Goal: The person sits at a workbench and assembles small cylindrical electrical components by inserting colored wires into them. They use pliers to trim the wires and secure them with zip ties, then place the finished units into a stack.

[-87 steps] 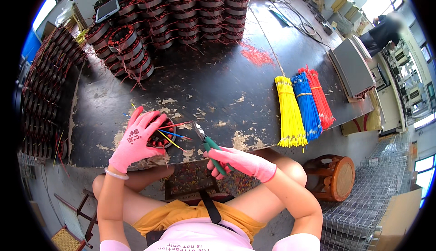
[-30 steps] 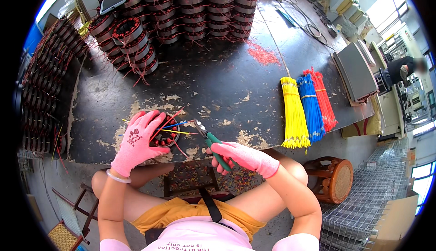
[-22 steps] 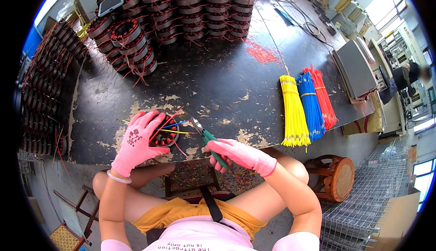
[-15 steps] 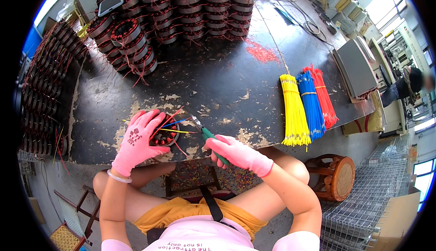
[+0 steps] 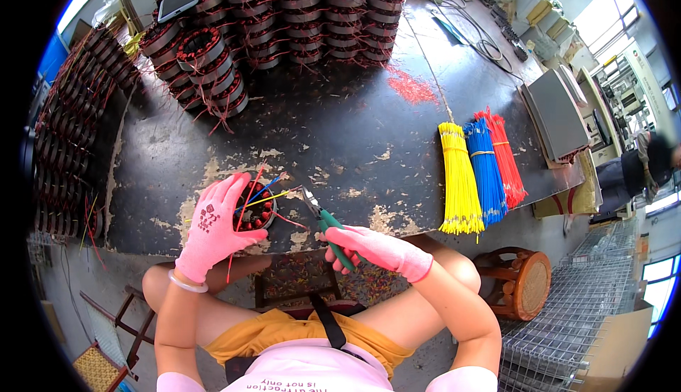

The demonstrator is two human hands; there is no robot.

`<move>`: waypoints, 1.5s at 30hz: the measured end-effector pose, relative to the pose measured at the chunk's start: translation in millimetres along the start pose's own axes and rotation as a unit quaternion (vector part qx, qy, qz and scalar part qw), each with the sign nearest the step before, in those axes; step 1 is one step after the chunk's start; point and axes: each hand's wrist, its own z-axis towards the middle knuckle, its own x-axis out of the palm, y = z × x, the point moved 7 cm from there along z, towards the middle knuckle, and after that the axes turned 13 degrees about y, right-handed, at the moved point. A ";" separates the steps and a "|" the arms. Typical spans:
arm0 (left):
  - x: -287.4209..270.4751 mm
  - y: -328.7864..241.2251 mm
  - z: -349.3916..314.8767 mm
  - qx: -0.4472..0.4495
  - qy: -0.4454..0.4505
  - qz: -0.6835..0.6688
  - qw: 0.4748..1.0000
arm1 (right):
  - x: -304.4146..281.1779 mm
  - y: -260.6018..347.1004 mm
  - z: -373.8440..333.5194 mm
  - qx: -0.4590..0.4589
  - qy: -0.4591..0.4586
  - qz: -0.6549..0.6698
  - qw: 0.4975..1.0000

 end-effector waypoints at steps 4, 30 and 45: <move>-0.2 1.2 2.5 0.008 0.016 -0.004 1.000 | 0.0 3.2 6.4 -0.002 -0.010 -0.001 1.000; -3.4 0.9 6.1 0.008 0.044 -0.012 0.999 | 0.3 17.9 9.0 -0.021 -0.038 -0.022 0.999; 2.9 7.3 -7.5 -0.159 -0.047 0.073 0.983 | 5.5 -4.3 7.1 -0.031 0.016 0.093 0.995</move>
